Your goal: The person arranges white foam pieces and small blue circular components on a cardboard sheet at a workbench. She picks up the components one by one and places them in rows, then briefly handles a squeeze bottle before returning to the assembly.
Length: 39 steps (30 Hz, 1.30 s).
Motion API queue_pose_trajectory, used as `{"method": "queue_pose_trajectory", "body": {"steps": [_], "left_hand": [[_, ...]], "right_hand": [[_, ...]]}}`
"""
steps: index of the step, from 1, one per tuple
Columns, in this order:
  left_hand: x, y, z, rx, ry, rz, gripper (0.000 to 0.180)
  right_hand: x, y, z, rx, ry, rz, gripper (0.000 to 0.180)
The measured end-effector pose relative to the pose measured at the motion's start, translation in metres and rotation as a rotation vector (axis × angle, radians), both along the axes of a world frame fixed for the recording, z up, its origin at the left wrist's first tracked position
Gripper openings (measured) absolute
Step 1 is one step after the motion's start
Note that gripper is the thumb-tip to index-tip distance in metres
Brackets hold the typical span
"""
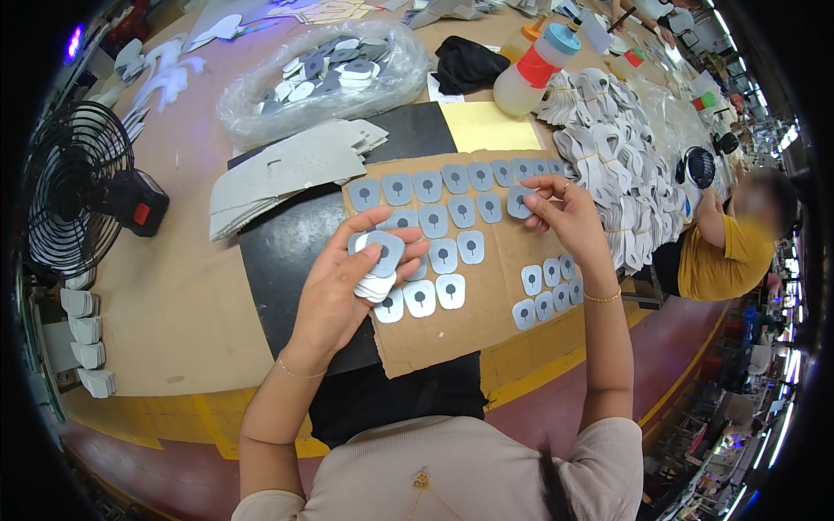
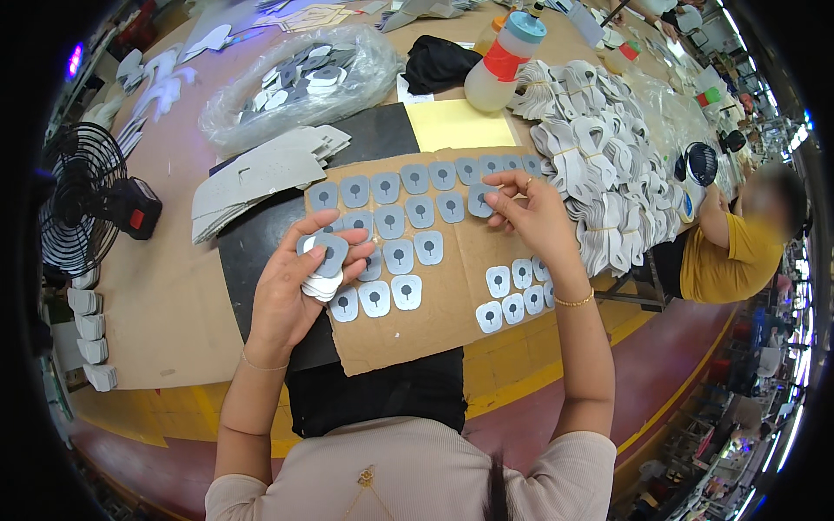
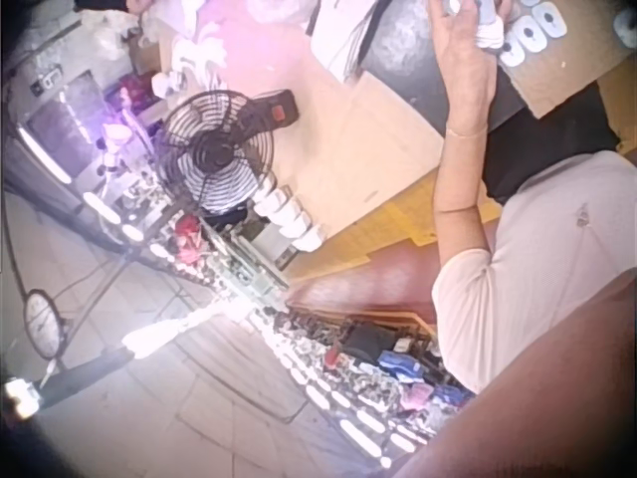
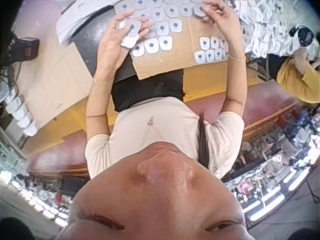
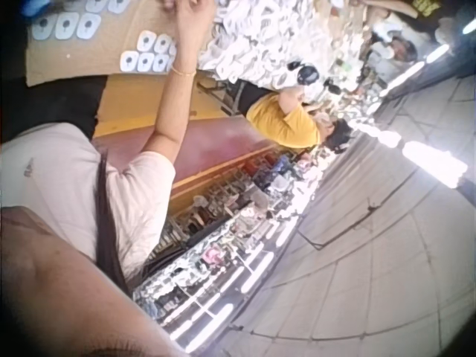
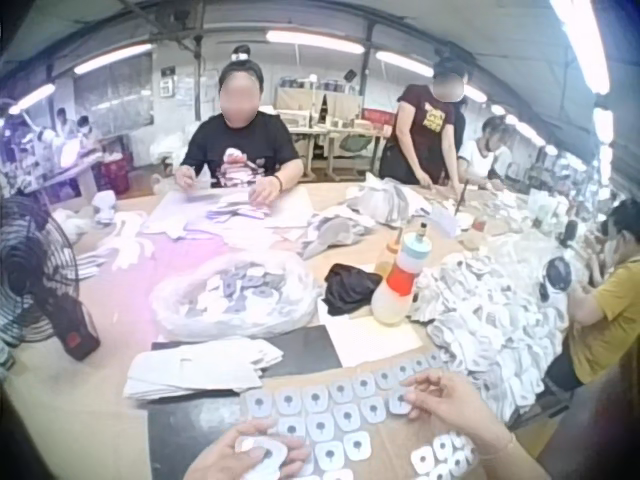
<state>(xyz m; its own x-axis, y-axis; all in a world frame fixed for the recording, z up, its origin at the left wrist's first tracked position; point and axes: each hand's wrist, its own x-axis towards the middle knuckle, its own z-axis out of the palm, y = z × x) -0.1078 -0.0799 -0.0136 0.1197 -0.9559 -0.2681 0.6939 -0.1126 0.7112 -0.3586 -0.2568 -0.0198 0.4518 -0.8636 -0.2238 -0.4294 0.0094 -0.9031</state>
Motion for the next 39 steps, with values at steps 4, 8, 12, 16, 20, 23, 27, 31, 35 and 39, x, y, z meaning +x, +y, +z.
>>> {"method": "queue_pose_trajectory", "body": {"steps": [4,8,12,16,20,23,27,31,35,39], "left_hand": [[0.001,0.001,0.0,0.019,-0.049,-0.065,0.042],[0.003,0.001,-0.001,0.036,-0.122,-0.065,0.041],[-0.002,0.001,0.0,0.045,-0.147,-0.055,0.041],[0.0,0.001,0.001,0.047,-0.172,-0.075,0.038],[0.002,0.004,-0.002,0.07,-0.201,-0.083,0.035],[0.001,0.005,-0.001,0.084,-0.292,-0.058,0.029],[-0.004,0.006,0.004,0.087,-0.455,-0.087,0.024],[-0.007,0.007,-0.001,0.028,-0.447,-0.119,0.021],[-0.004,0.005,-0.008,-0.041,-0.347,-0.083,0.018],[0.003,0.006,-0.009,-0.045,-0.207,-0.089,0.029]], "right_hand": [[0.0,-0.006,-0.003,0.008,0.048,0.025,0.023],[-0.003,-0.015,-0.01,-0.023,0.095,0.031,0.022],[-0.001,-0.02,-0.014,-0.043,0.12,0.06,0.022],[0.004,-0.017,-0.012,-0.126,0.217,0.072,0.024],[0.008,-0.012,-0.003,-0.383,0.435,0.154,0.028],[0.023,0.011,0.009,-0.765,0.498,0.148,0.032],[0.054,0.056,0.033,-0.315,0.016,0.305,0.035],[0.076,0.081,0.034,-0.062,-0.096,0.439,0.041],[0.054,0.07,0.024,-0.204,-0.093,0.261,0.029],[0.004,0.022,0.019,-0.118,-0.168,-0.047,0.025]]}}
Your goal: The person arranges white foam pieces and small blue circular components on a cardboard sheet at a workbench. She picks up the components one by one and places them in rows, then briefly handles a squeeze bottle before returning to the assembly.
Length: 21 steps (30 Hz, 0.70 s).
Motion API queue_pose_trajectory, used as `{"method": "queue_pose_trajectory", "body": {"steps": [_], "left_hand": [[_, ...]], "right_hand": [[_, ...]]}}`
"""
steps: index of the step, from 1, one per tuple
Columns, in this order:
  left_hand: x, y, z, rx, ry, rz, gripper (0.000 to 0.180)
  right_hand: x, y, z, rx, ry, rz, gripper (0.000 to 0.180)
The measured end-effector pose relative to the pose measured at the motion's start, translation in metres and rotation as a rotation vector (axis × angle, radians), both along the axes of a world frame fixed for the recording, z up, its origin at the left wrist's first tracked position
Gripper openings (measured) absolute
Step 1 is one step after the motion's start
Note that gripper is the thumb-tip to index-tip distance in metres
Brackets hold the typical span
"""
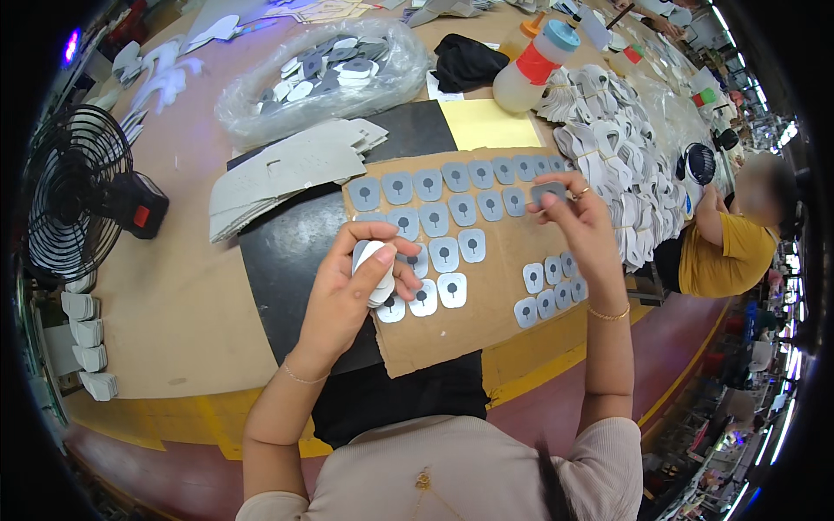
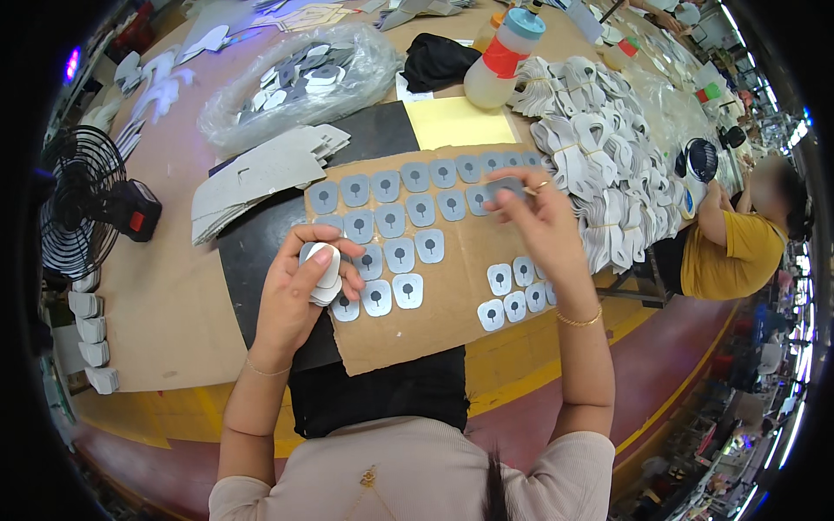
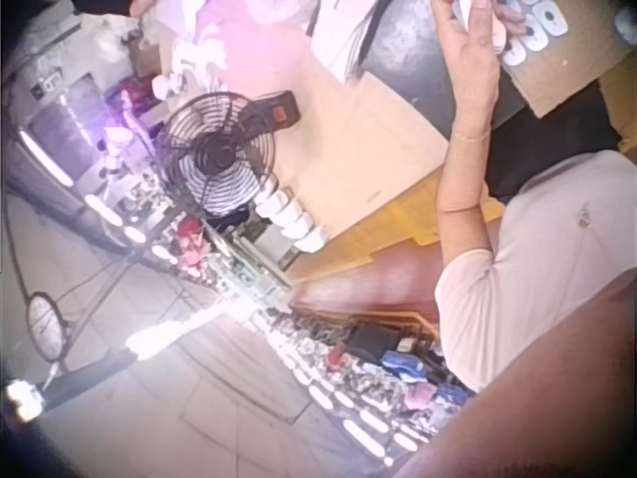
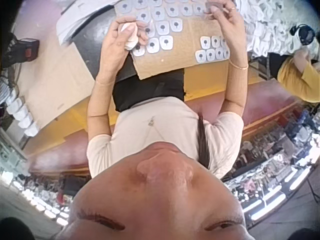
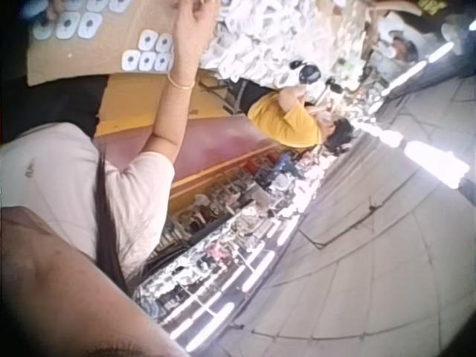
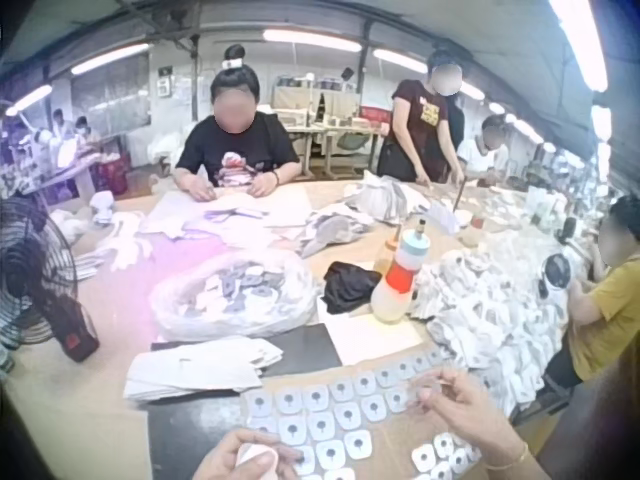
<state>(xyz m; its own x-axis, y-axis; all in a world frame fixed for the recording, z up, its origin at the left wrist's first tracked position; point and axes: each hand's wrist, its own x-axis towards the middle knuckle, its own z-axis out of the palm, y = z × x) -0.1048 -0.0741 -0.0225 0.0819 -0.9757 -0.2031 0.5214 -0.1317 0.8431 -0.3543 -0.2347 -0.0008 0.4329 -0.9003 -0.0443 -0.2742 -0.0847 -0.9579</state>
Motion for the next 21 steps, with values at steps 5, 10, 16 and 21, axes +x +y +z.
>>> {"method": "queue_pose_trajectory", "body": {"steps": [5,10,16,21], "left_hand": [[-0.003,-0.002,0.006,-0.032,0.2,0.014,0.039],[-0.006,-0.004,0.009,0.044,0.105,0.037,0.04],[-0.005,-0.004,0.007,0.057,0.001,0.053,0.035],[-0.006,-0.004,0.007,0.069,-0.009,0.065,0.033]], "right_hand": [[-0.03,-0.023,-0.011,0.038,0.161,-0.04,0.025],[-0.034,-0.037,-0.031,0.121,0.185,-0.101,0.021],[-0.032,-0.04,-0.036,0.15,0.153,-0.139,0.02],[-0.032,-0.04,-0.041,0.113,0.162,-0.123,0.021]]}}
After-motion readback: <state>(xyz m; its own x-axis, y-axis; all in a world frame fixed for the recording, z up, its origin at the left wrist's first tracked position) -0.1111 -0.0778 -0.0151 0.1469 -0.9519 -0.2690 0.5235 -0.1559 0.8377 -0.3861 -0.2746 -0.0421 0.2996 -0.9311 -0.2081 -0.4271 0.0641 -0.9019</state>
